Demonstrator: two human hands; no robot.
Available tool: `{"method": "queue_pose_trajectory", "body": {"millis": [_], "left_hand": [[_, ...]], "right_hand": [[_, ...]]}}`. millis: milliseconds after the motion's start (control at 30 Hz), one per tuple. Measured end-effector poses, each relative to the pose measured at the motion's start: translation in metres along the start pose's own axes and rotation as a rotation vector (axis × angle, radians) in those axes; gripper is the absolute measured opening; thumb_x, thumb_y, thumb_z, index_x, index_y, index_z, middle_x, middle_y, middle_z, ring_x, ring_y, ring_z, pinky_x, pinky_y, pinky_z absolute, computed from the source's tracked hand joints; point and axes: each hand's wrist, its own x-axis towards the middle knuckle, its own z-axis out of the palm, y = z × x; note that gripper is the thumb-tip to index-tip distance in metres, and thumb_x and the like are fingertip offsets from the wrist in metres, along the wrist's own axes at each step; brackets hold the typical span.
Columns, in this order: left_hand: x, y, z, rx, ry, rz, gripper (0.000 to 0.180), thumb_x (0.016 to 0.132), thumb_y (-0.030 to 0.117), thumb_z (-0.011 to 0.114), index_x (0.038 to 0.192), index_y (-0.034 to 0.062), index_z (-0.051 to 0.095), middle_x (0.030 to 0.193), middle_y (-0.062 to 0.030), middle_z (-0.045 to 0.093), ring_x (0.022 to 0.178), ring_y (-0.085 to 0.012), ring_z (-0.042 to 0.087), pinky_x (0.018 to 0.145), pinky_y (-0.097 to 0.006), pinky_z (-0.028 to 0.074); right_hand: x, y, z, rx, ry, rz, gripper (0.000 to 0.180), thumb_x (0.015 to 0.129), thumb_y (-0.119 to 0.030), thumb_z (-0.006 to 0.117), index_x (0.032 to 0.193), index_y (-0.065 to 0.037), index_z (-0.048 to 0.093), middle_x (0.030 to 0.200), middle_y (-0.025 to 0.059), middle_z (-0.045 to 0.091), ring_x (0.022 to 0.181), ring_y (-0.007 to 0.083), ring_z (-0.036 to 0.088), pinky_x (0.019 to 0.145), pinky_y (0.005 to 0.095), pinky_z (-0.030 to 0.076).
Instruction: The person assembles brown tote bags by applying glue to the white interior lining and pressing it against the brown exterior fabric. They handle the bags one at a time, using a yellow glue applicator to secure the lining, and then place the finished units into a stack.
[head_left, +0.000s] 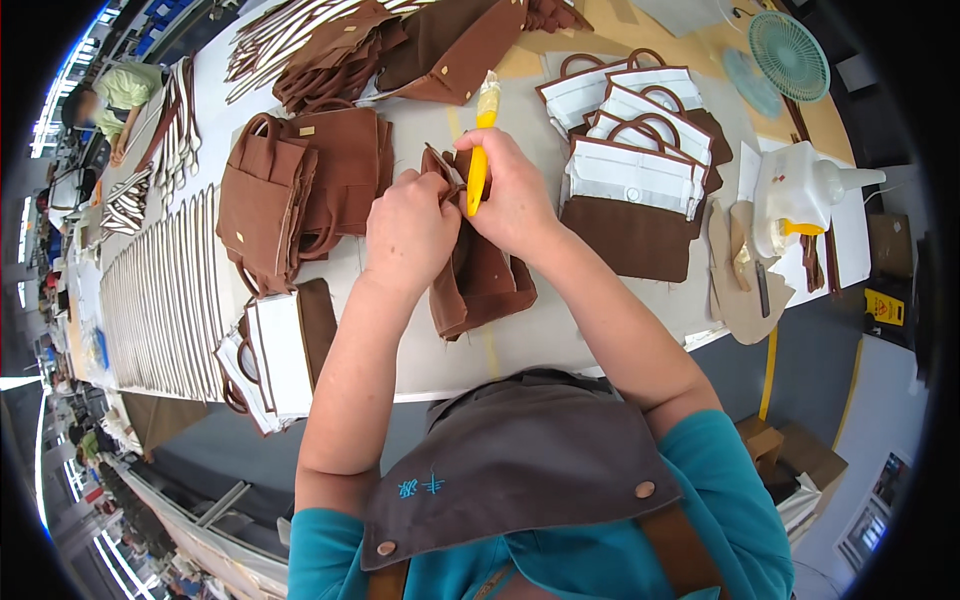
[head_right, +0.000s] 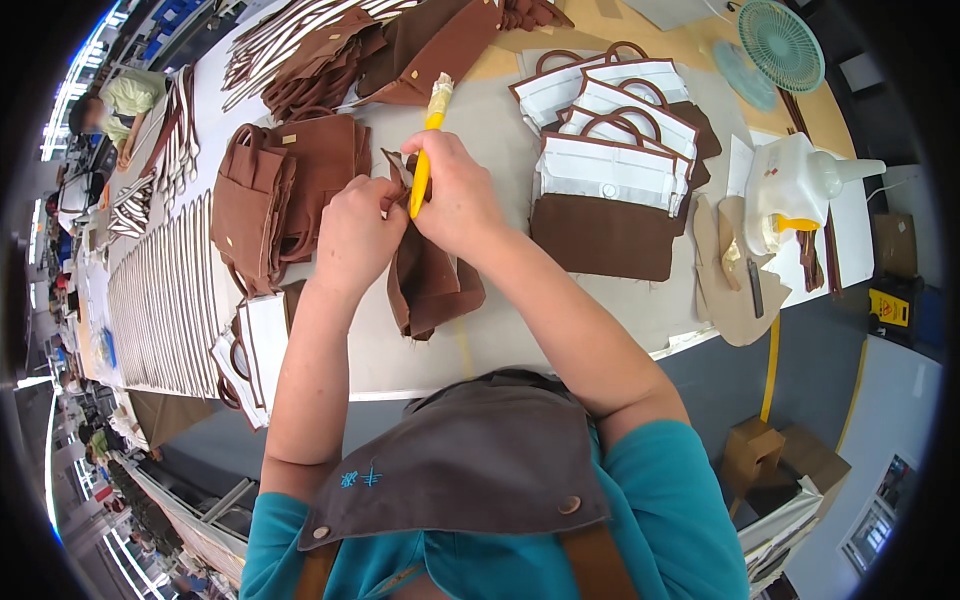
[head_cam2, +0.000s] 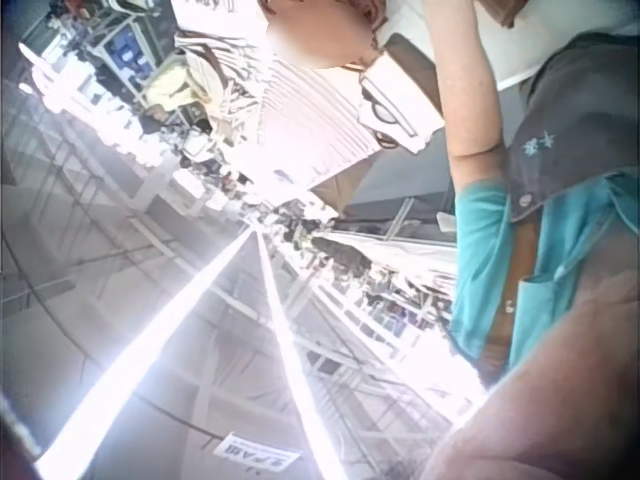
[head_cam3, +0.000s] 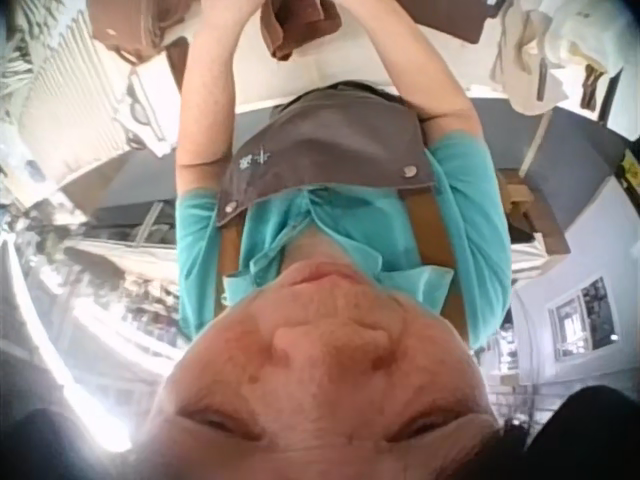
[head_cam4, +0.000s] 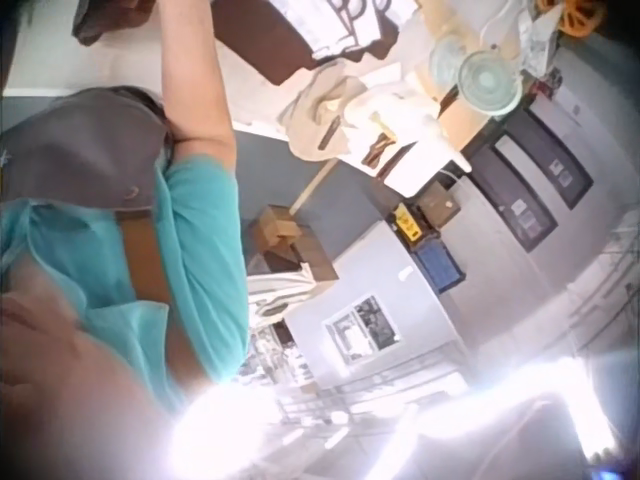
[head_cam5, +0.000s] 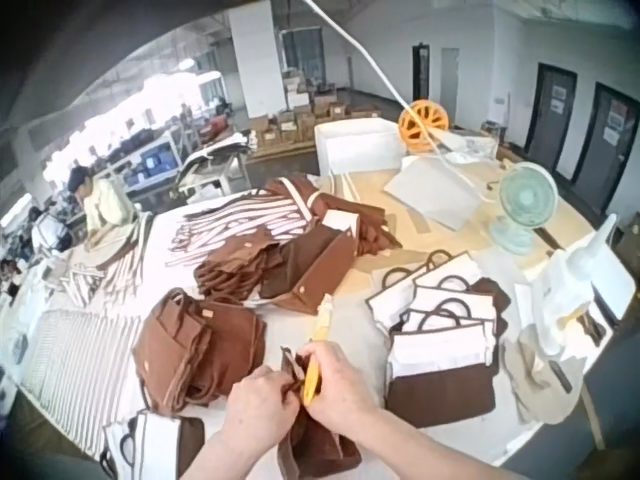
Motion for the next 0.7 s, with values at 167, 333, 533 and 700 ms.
{"method": "queue_pose_trajectory", "body": {"millis": [167,333,533,700], "left_hand": [[0.004,-0.002,-0.005,0.005,-0.103,-0.046,0.015,0.080,0.010,0.064,0.092,0.0028,0.072,0.084,-0.0167,0.072,0.081,-0.0350,0.069,0.076,-0.044,0.054],[0.014,0.006,-0.006,-0.034,-0.086,-0.077,0.018,0.082,0.014,0.064,0.094,0.0026,0.073,0.088,-0.0191,0.071,0.085,-0.0378,0.069,0.081,-0.046,0.055],[0.033,0.004,0.000,-0.079,-0.102,-0.065,0.019,0.082,0.013,0.065,0.094,0.0016,0.074,0.089,-0.0215,0.071,0.087,-0.0391,0.068,0.082,-0.046,0.054],[0.037,0.000,0.002,-0.134,-0.116,-0.085,0.020,0.082,0.012,0.066,0.096,0.0016,0.075,0.091,-0.0224,0.071,0.088,-0.0398,0.068,0.083,-0.046,0.054]], "right_hand": [[0.000,0.000,0.003,0.017,0.009,0.049,0.050,0.073,0.001,0.073,0.118,-0.011,0.053,0.107,0.0102,0.061,0.085,0.0276,0.065,0.078,0.0371,0.053],[0.004,0.012,0.006,-0.060,0.062,0.026,0.053,0.072,0.001,0.074,0.119,-0.012,0.053,0.101,0.0096,0.062,0.080,0.0221,0.065,0.075,0.0330,0.054],[0.015,0.021,-0.041,0.160,0.132,0.006,0.027,0.083,-0.007,0.077,0.106,-0.010,0.061,0.093,0.0016,0.064,0.082,0.0139,0.063,0.079,0.0277,0.053],[0.018,-0.032,-0.094,0.510,0.027,0.133,0.021,0.096,-0.024,0.068,0.091,-0.004,0.068,0.074,0.0000,0.061,0.063,0.0055,0.051,0.064,0.0227,0.045]]}}
